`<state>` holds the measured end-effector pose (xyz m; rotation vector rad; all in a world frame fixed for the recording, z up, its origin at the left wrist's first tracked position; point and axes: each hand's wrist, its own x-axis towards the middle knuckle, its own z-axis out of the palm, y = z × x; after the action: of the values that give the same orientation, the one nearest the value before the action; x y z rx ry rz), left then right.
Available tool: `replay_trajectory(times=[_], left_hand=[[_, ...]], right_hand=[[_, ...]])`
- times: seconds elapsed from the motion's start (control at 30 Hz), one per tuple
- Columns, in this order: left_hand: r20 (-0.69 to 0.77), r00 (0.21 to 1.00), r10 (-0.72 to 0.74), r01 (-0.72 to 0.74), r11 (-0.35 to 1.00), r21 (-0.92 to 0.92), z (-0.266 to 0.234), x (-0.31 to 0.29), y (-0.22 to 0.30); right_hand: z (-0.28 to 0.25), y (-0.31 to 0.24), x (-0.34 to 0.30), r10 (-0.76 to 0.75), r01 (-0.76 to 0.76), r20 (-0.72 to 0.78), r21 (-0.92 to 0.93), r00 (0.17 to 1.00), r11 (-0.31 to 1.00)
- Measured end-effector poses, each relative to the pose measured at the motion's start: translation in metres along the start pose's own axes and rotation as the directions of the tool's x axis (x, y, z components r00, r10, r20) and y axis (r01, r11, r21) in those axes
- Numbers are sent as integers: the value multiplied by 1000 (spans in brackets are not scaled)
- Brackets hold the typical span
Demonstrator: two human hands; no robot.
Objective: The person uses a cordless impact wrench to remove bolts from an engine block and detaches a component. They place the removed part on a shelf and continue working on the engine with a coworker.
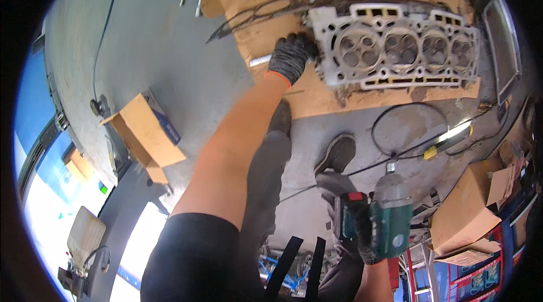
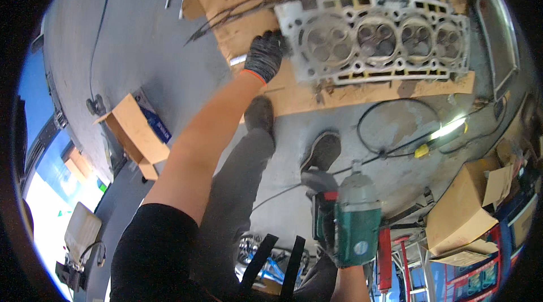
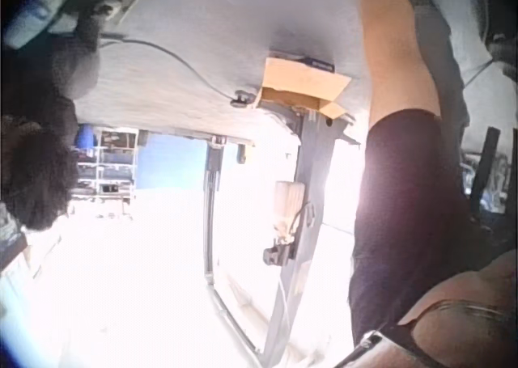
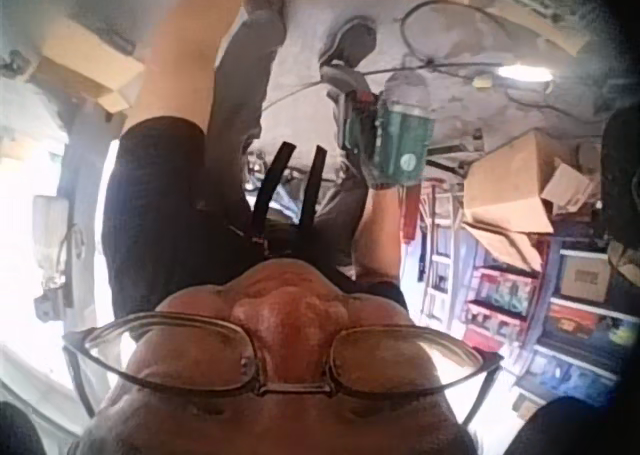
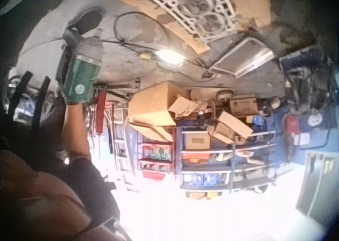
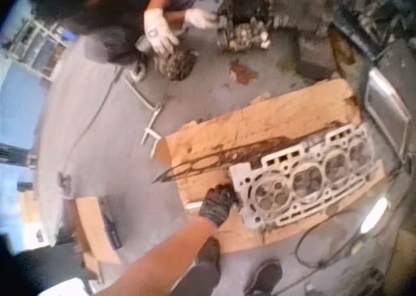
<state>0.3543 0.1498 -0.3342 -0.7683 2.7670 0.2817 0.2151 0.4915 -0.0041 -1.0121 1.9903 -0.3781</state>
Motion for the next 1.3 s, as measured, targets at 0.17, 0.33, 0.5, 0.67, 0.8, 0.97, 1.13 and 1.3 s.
replay_trajectory(times=[0.17,0.33,0.5,0.67,0.8,0.97,1.13,1.3], left_hand=[[-4,1000,9,-10,967,-253,-29,-7,4],[479,871,-110,385,760,-525,-193,-118,4],[180,981,66,128,471,-873,-416,-214,24],[99,964,245,-52,542,-839,-529,-248,12],[115,900,420,-206,644,-737,-566,-270,9],[26,921,389,-201,530,-824,-620,-304,37],[10,915,403,-236,554,-798,-697,-336,54],[199,880,431,-163,668,-726,-799,-357,65]], right_hand=[[-4,-30,12,46,-42,-21,178,999,983],[-38,-112,6,300,-416,338,872,892,256],[-59,-173,-38,-113,-550,546,766,830,-333],[-93,-218,-85,-243,-107,412,665,878,739],[-141,-265,-106,-326,163,324,442,888,882],[-198,-310,-138,-414,291,510,306,754,906],[-249,-343,-176,-511,440,510,264,692,859],[-320,-394,-198,-517,485,635,245,574,839]])
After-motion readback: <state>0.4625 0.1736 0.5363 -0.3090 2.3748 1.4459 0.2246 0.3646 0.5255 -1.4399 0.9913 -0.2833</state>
